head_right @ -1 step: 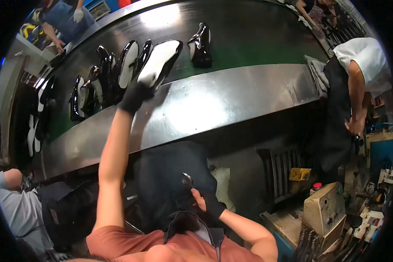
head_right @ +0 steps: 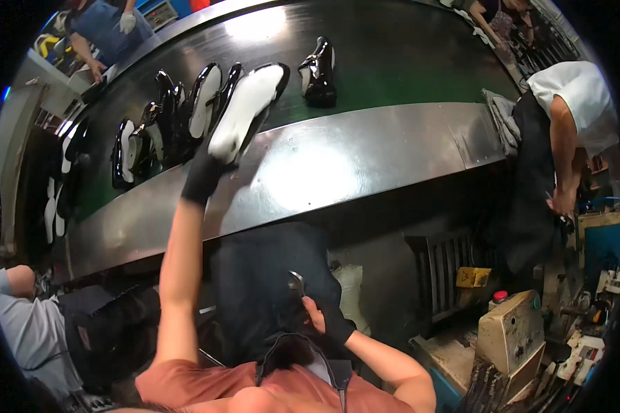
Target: The person repeatedly picks up black shoes from a conveyor belt, holds each shoe on their lap, and uses pliers to trim the white sole material. After trimming, the person places the shoe back on the moving belt. The process is repeated for multiple shoes throughout the clip.
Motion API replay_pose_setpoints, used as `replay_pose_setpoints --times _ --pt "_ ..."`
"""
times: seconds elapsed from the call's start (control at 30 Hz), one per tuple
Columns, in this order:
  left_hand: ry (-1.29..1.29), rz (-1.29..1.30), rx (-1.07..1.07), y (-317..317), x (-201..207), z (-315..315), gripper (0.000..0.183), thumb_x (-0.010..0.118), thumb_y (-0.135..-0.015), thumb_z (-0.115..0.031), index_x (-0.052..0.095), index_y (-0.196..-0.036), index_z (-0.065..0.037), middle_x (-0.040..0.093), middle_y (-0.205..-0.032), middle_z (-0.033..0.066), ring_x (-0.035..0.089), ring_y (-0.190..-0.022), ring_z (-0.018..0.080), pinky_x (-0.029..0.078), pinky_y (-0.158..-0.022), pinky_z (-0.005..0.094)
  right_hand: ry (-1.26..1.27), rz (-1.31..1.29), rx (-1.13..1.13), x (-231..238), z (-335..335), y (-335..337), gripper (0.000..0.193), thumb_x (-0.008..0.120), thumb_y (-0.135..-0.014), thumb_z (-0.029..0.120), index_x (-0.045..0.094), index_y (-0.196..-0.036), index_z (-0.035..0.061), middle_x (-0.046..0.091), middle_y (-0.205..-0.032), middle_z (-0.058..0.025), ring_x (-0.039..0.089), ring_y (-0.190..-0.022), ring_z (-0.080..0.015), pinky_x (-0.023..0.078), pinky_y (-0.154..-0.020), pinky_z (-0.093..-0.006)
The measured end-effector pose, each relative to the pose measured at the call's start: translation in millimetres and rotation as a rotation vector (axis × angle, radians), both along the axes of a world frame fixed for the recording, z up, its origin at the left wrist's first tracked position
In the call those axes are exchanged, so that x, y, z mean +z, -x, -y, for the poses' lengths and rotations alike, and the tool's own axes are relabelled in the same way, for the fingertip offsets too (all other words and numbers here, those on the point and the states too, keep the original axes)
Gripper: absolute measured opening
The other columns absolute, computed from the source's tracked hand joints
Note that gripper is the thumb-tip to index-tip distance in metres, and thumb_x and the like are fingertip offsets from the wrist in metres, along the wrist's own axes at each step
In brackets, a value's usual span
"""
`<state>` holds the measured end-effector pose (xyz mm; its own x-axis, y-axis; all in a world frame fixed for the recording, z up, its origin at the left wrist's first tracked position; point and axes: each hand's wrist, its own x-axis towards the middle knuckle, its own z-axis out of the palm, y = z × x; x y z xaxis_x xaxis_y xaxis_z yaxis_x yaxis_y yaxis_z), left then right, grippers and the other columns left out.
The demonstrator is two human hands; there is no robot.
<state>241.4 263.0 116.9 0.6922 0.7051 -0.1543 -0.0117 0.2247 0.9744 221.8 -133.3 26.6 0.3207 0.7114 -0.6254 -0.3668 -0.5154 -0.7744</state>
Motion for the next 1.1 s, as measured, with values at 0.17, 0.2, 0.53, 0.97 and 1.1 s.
replay_pose_setpoints --times 0.17,0.2,0.53,0.97,1.1 --pt "0.157 0.249 0.483 241.5 -67.3 71.8 0.073 0.082 -0.069 -0.02 0.047 -0.129 0.001 0.054 -0.13 0.0144 0.051 -0.123 0.0259 0.041 -0.105 0.0393 0.0 0.077 -0.012 8.2 6.3 3.6 0.057 0.04 -0.1 0.046 0.063 -0.077 0.0 0.061 -0.063 -0.0065 0.063 -0.057 -0.0168 0.05 -0.056 -0.0306" --pt "-0.206 0.224 0.344 247.3 -43.2 101.0 0.072 0.083 -0.067 -0.023 0.051 -0.127 -0.001 0.054 -0.131 0.0132 0.052 -0.121 0.027 0.042 -0.104 0.0405 0.013 0.09 0.006 3.9 10.4 2.2 0.057 0.039 -0.1 0.047 0.063 -0.077 0.0 0.062 -0.064 -0.0069 0.063 -0.058 -0.0166 0.05 -0.057 -0.0303" --pt "-0.656 -0.068 0.022 175.0 -9.6 172.6 0.023 0.072 -0.077 -0.01 0.067 -0.098 0.0 0.063 -0.106 0.0122 0.058 -0.103 0.0257 0.044 -0.093 0.0363 -0.033 0.113 0.272 71.0 1.3 24.0 0.055 0.041 -0.1 0.048 0.061 -0.085 -0.0004 0.063 -0.067 -0.0055 0.061 -0.061 -0.0138 0.049 -0.061 -0.0285" --pt "-0.138 0.168 0.026 181.1 -49.3 182.9 0.068 0.02 -0.102 -0.05 0.068 -0.096 -0.002 0.064 -0.103 0.0108 0.056 -0.107 0.0246 0.042 -0.096 0.0377 -0.116 -0.64 0.144 82.8 -36.2 57.8 0.055 0.027 -0.104 0.04 0.043 -0.129 -0.006 0.06 -0.115 -0.0252 0.062 -0.109 -0.0351 0.049 -0.096 -0.0398" --pt "-0.147 0.241 0.056 183.1 -50.7 186.0 0.061 0.024 -0.103 -0.044 0.067 -0.094 -0.002 0.064 -0.104 0.0103 0.056 -0.107 0.0239 0.042 -0.097 0.0382 -0.097 -0.584 0.229 94.7 -41.5 50.5 0.05 0.033 -0.103 0.043 0.046 -0.131 0.0033 0.063 -0.112 -0.016 0.064 -0.099 -0.0217 0.05 -0.089 -0.0307"
